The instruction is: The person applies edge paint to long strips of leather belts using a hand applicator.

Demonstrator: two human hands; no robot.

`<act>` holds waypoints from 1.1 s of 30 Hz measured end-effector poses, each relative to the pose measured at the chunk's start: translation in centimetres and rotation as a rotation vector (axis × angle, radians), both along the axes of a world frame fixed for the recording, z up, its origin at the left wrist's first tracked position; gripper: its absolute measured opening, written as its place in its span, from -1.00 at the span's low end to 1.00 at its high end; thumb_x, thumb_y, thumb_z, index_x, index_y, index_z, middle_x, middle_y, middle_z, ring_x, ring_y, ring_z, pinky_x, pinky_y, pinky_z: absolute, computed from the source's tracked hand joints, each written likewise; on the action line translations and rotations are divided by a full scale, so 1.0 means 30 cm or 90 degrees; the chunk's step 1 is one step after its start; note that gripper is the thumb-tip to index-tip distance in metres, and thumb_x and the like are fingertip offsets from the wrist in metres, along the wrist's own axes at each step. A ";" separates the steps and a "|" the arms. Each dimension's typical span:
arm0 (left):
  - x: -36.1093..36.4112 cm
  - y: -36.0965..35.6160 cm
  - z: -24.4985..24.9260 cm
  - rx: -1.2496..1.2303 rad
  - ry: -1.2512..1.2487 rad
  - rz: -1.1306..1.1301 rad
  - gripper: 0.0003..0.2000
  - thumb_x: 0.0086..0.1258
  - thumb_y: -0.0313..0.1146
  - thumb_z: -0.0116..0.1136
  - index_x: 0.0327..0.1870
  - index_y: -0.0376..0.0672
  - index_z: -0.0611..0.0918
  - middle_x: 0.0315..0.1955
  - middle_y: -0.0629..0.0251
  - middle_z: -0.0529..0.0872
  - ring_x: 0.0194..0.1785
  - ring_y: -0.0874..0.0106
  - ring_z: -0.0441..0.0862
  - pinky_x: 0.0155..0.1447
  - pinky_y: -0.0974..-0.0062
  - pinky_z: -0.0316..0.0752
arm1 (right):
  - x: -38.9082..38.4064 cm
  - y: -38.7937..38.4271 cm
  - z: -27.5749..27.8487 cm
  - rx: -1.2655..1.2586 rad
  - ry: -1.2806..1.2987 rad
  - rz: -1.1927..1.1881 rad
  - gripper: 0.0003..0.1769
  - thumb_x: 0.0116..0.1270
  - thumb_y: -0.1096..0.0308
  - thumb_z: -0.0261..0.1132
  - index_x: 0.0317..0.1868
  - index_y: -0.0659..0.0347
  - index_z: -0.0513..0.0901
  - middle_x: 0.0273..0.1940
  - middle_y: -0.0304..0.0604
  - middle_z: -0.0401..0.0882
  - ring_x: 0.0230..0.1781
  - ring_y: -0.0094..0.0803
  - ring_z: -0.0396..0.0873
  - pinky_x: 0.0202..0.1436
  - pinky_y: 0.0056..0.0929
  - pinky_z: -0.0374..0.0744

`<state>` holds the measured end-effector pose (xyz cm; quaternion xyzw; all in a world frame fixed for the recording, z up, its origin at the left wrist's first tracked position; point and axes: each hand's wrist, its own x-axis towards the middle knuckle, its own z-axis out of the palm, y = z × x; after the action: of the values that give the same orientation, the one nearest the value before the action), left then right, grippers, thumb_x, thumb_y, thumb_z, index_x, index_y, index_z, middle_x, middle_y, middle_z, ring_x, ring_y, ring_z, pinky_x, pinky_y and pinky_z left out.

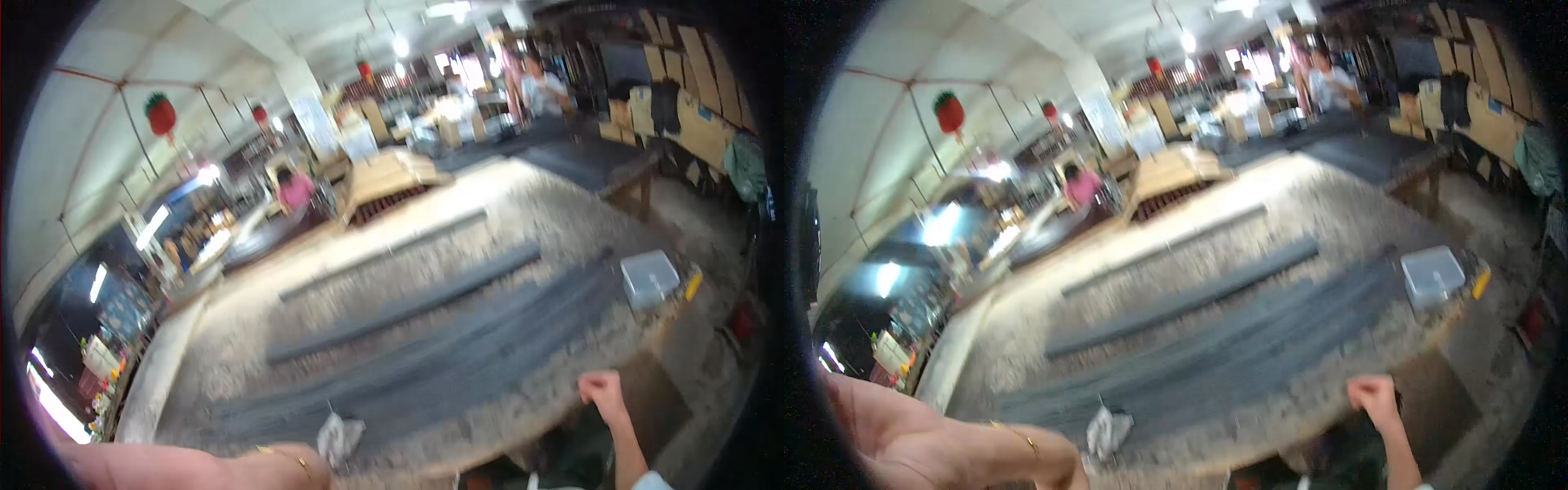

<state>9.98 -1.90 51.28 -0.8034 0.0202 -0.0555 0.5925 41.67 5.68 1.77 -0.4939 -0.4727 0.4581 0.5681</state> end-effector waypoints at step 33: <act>-0.714 0.388 -1.157 -0.305 -0.697 0.589 -0.66 0.50 -0.32 0.30 0.18 -0.33 0.64 0.02 -0.03 0.73 0.15 0.02 0.65 0.22 0.16 0.53 | 0.254 -0.011 -0.244 0.087 0.549 -0.051 -0.59 0.42 0.49 0.44 -0.43 0.06 0.33 -0.39 -0.29 0.60 -0.44 -0.55 0.59 -0.33 -0.62 0.58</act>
<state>-11.44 9.73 16.57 -0.6947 -0.6286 -0.1951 0.2902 49.27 5.36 -5.55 -0.2368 -0.2020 0.5676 0.7622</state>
